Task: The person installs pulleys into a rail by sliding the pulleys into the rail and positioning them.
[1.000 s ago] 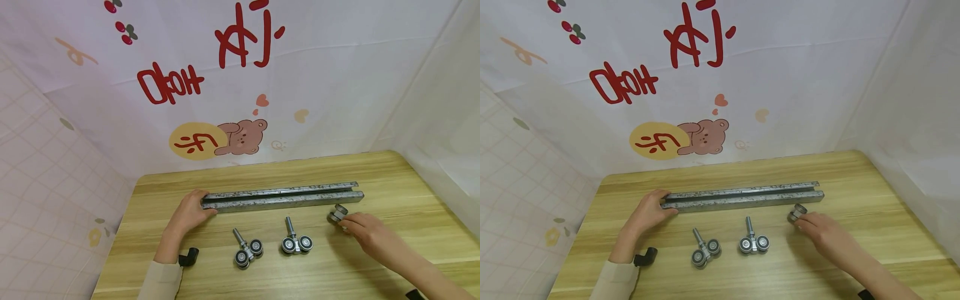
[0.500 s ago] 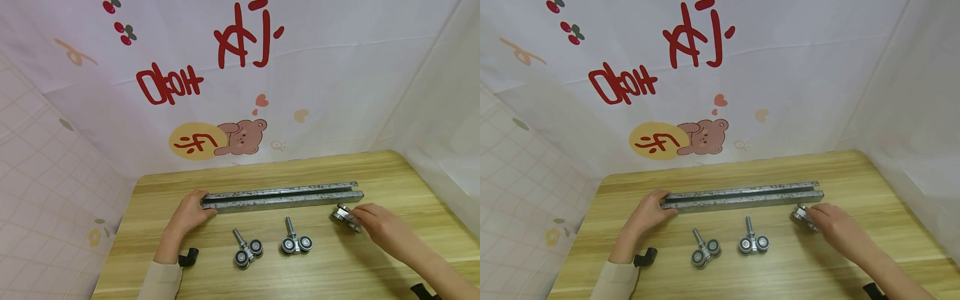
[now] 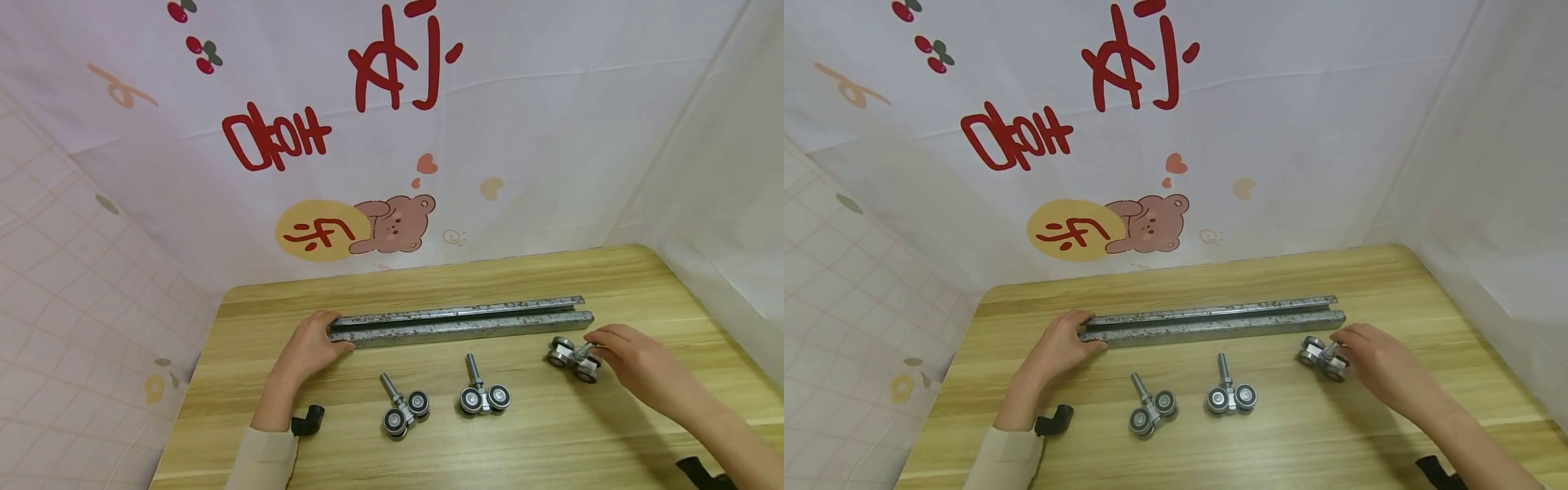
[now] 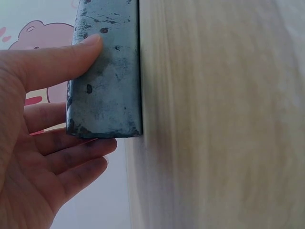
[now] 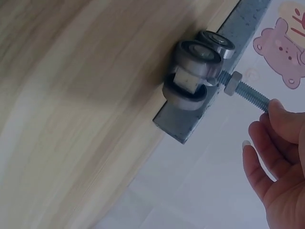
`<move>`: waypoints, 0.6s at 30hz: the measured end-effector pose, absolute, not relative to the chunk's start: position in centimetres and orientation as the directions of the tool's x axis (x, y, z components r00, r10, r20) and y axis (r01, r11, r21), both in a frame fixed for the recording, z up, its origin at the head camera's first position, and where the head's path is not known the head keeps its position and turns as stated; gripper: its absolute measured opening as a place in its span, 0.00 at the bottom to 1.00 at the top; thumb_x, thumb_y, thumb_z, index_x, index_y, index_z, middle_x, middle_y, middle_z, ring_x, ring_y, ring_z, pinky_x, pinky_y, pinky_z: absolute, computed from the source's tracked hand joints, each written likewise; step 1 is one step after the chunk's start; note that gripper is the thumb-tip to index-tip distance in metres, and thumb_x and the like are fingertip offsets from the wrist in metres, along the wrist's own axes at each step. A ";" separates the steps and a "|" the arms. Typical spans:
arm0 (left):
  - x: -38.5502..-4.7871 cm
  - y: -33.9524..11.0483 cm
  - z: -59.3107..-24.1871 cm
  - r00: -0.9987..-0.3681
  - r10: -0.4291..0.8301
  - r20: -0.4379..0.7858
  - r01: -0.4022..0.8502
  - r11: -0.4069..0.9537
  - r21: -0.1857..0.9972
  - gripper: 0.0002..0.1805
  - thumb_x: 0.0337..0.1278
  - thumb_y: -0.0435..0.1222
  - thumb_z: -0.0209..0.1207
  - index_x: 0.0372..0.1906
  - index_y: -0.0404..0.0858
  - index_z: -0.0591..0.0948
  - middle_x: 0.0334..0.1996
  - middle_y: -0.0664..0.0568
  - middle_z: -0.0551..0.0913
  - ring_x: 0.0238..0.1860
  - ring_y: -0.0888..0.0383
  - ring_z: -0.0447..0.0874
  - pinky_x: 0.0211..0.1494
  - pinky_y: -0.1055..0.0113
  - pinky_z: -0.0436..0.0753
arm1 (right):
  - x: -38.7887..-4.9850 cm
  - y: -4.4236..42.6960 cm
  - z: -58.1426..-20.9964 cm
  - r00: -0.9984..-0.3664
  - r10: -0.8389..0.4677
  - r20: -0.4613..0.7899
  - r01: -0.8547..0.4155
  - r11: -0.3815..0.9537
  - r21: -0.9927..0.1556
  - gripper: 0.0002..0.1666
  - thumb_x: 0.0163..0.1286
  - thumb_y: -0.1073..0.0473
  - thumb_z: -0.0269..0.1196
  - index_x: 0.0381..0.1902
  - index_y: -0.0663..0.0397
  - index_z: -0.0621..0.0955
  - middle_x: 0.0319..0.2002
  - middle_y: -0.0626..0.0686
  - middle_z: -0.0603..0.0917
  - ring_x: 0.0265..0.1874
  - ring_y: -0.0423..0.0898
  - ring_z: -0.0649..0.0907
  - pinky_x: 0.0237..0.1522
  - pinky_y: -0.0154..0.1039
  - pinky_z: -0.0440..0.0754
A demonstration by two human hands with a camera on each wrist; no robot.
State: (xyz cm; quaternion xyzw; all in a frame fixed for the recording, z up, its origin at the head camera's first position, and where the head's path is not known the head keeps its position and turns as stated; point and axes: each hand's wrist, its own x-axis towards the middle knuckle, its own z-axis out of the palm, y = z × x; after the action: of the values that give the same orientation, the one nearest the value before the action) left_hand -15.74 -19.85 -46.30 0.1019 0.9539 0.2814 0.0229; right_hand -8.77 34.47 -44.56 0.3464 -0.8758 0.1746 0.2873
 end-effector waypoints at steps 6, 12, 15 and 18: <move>-15.8 -19.9 -46.2 -0.977 0.212 0.015 0.186 0.816 0.547 0.40 0.52 0.45 0.79 0.68 0.31 0.79 0.67 0.36 0.78 0.67 0.36 0.77 0.68 0.40 0.78 | -8.4 35.1 -44.5 -0.678 -0.472 0.564 -0.666 0.718 -0.200 0.34 0.84 0.37 0.46 0.41 0.58 0.86 0.37 0.44 0.86 0.33 0.40 0.84 0.42 0.19 0.77; -15.7 -19.9 -46.2 -0.976 0.216 0.014 0.188 0.814 0.550 0.41 0.52 0.44 0.79 0.68 0.30 0.79 0.67 0.35 0.78 0.67 0.36 0.76 0.68 0.40 0.78 | -8.3 35.5 -44.2 -0.701 -0.455 0.549 -0.642 0.738 -0.208 0.26 0.81 0.41 0.54 0.41 0.56 0.86 0.37 0.46 0.86 0.33 0.41 0.84 0.37 0.22 0.79; -15.7 -19.9 -46.1 -0.977 0.214 0.009 0.184 0.815 0.550 0.41 0.52 0.44 0.79 0.69 0.30 0.79 0.67 0.35 0.78 0.68 0.36 0.76 0.68 0.40 0.78 | -8.1 35.7 -44.2 -0.718 -0.446 0.534 -0.622 0.755 -0.207 0.11 0.76 0.54 0.67 0.41 0.56 0.86 0.36 0.46 0.86 0.32 0.41 0.84 0.35 0.23 0.79; -15.7 -19.9 -46.2 -0.977 0.214 0.007 0.183 0.818 0.546 0.41 0.52 0.44 0.79 0.68 0.30 0.78 0.67 0.35 0.78 0.68 0.36 0.76 0.68 0.40 0.77 | -7.9 35.9 -44.1 -0.745 -0.426 0.513 -0.589 0.781 -0.208 0.13 0.59 0.69 0.77 0.40 0.56 0.86 0.35 0.46 0.87 0.32 0.39 0.83 0.34 0.23 0.78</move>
State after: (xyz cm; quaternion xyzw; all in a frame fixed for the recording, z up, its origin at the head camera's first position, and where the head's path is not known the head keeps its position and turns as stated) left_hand -15.73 -19.89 -46.17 0.1042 0.9530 0.2833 0.0274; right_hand -7.92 35.85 -44.09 0.2769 -0.9163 0.1817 0.2252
